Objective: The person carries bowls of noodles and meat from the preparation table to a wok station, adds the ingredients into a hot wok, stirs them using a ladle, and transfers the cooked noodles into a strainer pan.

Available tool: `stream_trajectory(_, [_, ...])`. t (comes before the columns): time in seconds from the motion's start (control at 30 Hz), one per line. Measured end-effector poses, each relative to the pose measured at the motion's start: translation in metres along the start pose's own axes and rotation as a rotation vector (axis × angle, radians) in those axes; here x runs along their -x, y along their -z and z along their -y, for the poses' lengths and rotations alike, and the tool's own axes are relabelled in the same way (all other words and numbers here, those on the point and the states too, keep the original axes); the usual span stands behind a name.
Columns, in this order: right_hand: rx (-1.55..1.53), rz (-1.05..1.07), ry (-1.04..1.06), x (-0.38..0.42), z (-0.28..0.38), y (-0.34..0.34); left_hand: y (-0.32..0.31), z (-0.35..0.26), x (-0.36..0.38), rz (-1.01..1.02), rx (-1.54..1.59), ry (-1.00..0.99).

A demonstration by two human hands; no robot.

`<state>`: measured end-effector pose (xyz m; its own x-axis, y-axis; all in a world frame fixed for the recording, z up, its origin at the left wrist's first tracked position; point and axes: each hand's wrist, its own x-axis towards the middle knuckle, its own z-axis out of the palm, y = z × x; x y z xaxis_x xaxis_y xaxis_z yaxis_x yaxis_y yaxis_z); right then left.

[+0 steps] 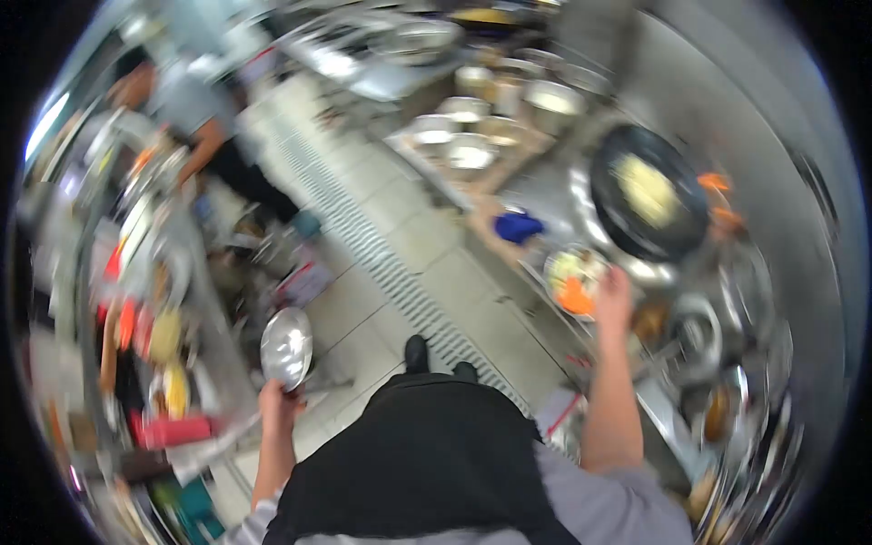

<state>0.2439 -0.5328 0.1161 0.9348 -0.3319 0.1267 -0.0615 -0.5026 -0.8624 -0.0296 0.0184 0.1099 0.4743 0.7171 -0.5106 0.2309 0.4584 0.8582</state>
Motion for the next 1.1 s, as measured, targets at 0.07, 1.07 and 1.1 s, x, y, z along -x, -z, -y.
stream_trajectory(0.07, [0.001, 0.066, 0.043, 0.002, -0.021, -0.009, 0.028, 0.019, 0.003, 0.014, -0.019, 0.031])
stream_trajectory(1.07, [0.573, 1.269, 0.138, 0.237, 0.118, -0.179, 0.079, 0.001, -0.043, 0.51, -0.098, 0.142])
stream_trajectory(1.1, [0.628, 1.246, 0.132, 0.238, 0.111, -0.173, 0.076, 0.0, -0.052, 0.525, -0.133, 0.121])
